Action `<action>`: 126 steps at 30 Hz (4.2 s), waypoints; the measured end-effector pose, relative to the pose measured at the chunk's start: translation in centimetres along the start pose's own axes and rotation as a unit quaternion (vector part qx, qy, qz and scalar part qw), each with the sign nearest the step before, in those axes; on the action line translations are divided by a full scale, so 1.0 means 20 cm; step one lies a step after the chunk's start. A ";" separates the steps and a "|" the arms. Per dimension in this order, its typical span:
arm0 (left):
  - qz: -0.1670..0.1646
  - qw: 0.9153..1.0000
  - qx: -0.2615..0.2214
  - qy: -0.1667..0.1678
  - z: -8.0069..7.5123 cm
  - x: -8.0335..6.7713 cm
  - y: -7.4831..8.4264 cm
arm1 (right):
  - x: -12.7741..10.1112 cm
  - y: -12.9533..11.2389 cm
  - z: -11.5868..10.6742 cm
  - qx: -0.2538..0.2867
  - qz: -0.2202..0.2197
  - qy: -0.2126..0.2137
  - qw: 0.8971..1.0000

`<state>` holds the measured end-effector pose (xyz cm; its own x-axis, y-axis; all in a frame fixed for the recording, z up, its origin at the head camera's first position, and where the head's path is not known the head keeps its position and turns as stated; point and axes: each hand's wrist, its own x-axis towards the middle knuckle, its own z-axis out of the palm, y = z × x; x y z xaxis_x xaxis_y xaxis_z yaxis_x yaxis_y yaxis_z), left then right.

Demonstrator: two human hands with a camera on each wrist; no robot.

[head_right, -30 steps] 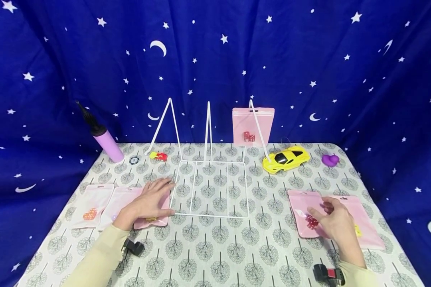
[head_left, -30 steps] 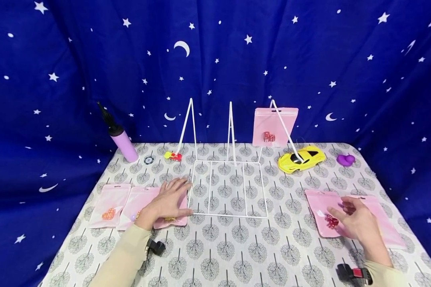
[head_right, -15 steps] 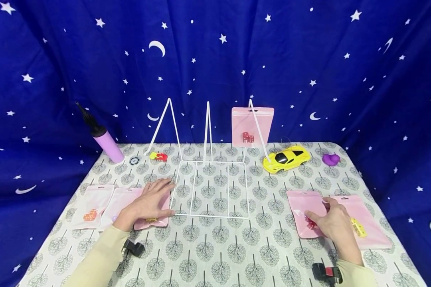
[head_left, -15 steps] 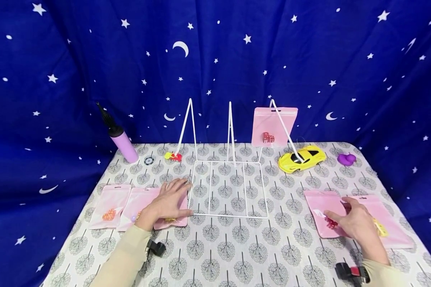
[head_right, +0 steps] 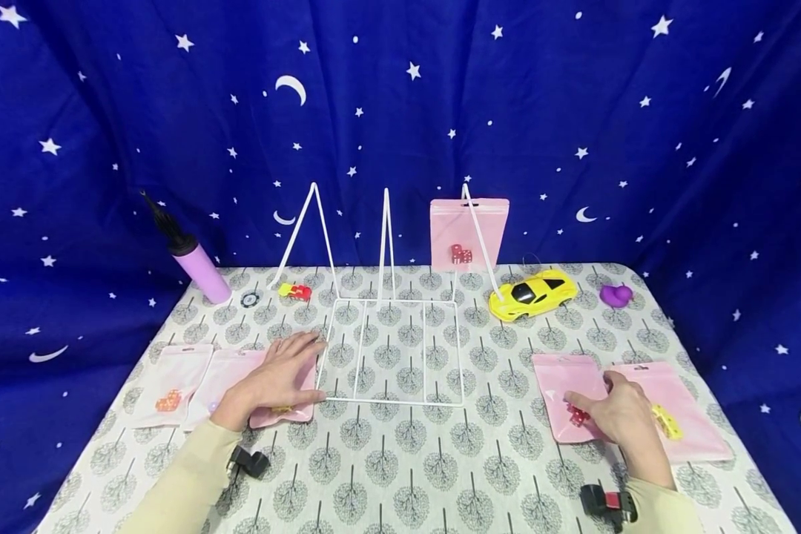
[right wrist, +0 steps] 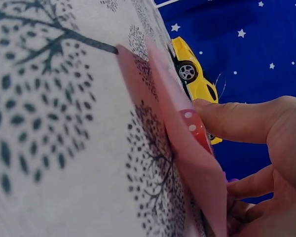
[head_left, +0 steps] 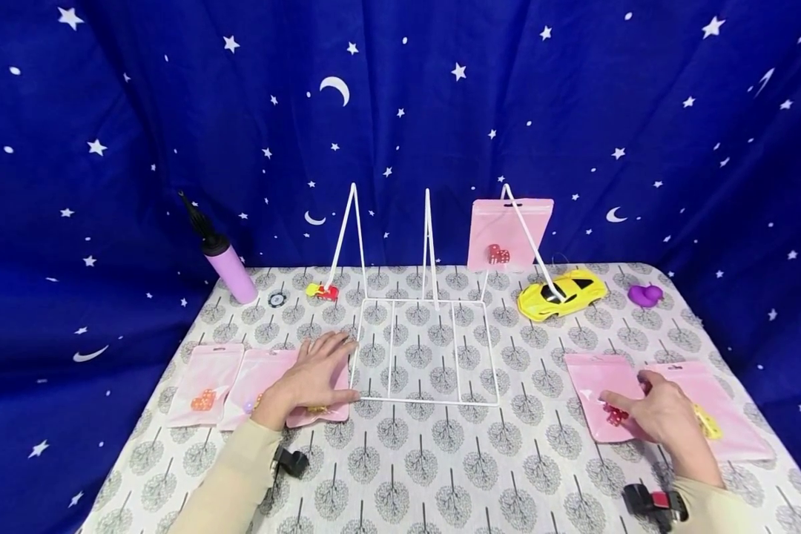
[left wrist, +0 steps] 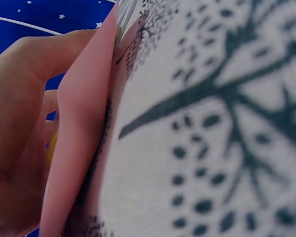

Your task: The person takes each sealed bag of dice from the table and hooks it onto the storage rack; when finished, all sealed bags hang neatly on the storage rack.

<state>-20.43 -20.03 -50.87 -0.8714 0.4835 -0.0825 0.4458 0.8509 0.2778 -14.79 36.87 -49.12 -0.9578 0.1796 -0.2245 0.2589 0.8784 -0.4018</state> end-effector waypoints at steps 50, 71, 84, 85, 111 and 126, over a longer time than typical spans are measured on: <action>0.006 1.000 -0.012 0.010 0.01 0.00 -0.01 | -0.08 -0.07 0.01 0.330 -0.044 0.100 0.938; 0.008 1.000 -0.007 0.012 0.01 0.00 -0.01 | -0.15 -0.28 -0.06 0.388 -0.079 0.097 0.913; 0.010 1.000 -0.016 0.015 0.01 0.00 0.00 | -0.15 -0.38 -0.08 0.342 -0.141 0.152 0.917; 0.009 1.000 -0.015 0.015 0.01 0.00 0.00 | -0.16 -0.40 -0.08 0.342 -0.146 0.157 0.915; 0.004 1.000 -0.018 0.008 0.01 -0.01 0.00 | -0.26 -0.62 -0.16 0.519 -0.251 0.112 0.809; 0.007 1.000 -0.013 0.011 0.01 0.00 0.00 | -0.31 -0.72 -0.20 0.567 -0.335 0.101 0.746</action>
<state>-20.37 -20.01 -51.09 -0.8691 0.4912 -0.0579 0.4533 0.8380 0.3039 -13.08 24.86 -38.37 -0.8893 0.0332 0.4561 -0.4566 -0.1173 -0.8819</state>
